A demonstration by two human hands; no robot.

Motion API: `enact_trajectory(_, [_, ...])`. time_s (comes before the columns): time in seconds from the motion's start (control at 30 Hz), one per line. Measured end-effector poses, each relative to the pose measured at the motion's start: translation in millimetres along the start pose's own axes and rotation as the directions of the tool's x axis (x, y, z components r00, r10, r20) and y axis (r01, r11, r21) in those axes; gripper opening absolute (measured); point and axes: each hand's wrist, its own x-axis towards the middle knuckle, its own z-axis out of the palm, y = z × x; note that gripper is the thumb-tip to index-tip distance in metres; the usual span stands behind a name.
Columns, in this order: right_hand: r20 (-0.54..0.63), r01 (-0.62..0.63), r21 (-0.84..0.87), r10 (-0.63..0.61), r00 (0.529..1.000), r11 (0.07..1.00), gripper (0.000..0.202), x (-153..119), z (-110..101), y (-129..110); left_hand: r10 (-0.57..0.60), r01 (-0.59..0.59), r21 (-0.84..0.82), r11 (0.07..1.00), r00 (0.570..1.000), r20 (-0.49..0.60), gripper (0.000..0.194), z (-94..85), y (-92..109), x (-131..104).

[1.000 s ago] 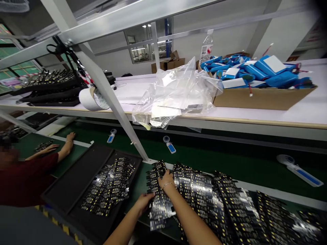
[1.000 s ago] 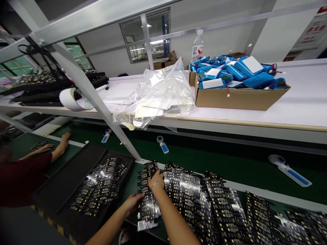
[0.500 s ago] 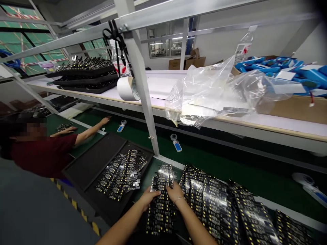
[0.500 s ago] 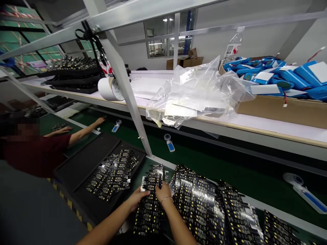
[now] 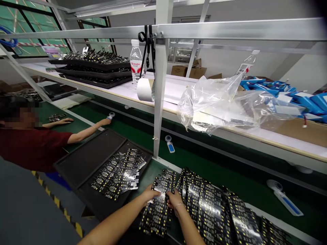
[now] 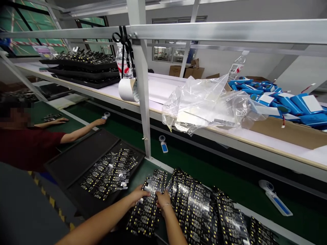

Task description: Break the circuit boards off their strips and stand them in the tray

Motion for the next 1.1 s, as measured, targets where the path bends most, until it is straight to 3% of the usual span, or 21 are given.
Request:
enact_trajectory(0.1, [0.018, 0.008, 0.083, -0.010, 1.000, 0.996, 0.041, -1.9, -0.2, 3.0, 0.022, -0.024, 0.014, 1.000, 0.996, 0.084, 0.039, 2.3, 6.2, -6.3])
enact_trajectory(0.23, [0.138, 0.036, 0.200, -0.065, 0.988, 0.979, 0.058, -4.2, -5.3, -2.2, 0.128, -0.131, 0.030, 0.991, 0.988, 0.089, 0.037, 6.2, 21.3, -21.0])
enact_trajectory(0.37, [0.244, 0.088, 0.329, -0.175, 0.954, 0.940, 0.085, -14.9, -4.2, -25.1, 0.242, -0.246, 0.046, 0.968, 0.968, 0.070, 0.040, -8.7, 53.7, -42.3])
enact_trajectory(0.5, [0.273, 0.157, 0.447, -0.301, 0.914, 0.881, 0.087, -40.4, 1.5, -58.0, 0.298, -0.301, 0.118, 0.946, 0.954, 0.045, 0.047, -55.5, 104.4, -61.3])
enact_trajectory(0.6, [0.193, 0.307, 0.346, -0.388, 0.901, 0.887, 0.072, -58.5, 2.9, -65.7, 0.291, -0.281, 0.209, 0.937, 0.957, -0.020, 0.046, -107.5, 144.7, -69.9])
enact_trajectory(0.67, [0.206, 0.321, 0.248, -0.374, 0.904, 0.914, 0.065, -64.8, 1.7, -55.7, 0.271, -0.240, 0.272, 0.932, 0.959, -0.080, 0.048, -142.9, 166.7, -71.4])
enact_trajectory(0.73, [0.240, 0.249, 0.195, -0.292, 0.926, 0.949, 0.062, -67.4, -1.7, -35.8, 0.240, -0.184, 0.335, 0.924, 0.961, -0.136, 0.053, -173.3, 182.5, -69.3])
enact_trajectory(0.8, [0.236, 0.181, 0.160, -0.215, 0.947, 0.970, 0.061, -69.6, -8.7, -11.1, 0.214, -0.110, 0.409, 0.906, 0.952, -0.217, 0.060, -195.8, 192.7, -65.0])
enact_trajectory(0.87, [0.205, 0.152, 0.120, -0.175, 0.963, 0.981, 0.060, -73.7, -21.4, 14.1, 0.238, -0.046, 0.490, 0.871, 0.911, -0.337, 0.073, -208.0, 198.2, -59.9])
enact_trajectory(0.93, [0.166, 0.141, 0.093, -0.155, 0.974, 0.986, 0.061, -80.1, -41.0, 37.3, 0.330, -0.024, 0.570, 0.821, 0.836, -0.439, 0.087, -206.5, 197.4, -53.8])
enact_trajectory(1.0, [0.092, 0.172, 0.045, -0.176, 0.980, 0.984, 0.061, -87.0, -67.1, 58.0, 0.435, -0.061, 0.643, 0.764, 0.784, -0.443, 0.088, -186.7, 186.2, -45.4])
enact_trajectory(1.07, [-0.060, 0.286, -0.123, -0.295, 0.954, 0.950, 0.057, -92.3, -96.6, 75.9, 0.489, -0.136, 0.690, 0.711, 0.801, -0.345, 0.074, -145.8, 161.2, -34.6])
enact_trajectory(1.1, [-0.156, 0.331, -0.257, -0.377, 0.913, 0.908, 0.055, -93.6, -111.0, 83.7, 0.483, -0.173, 0.699, 0.694, 0.832, -0.273, 0.067, -118.2, 143.8, -29.2])
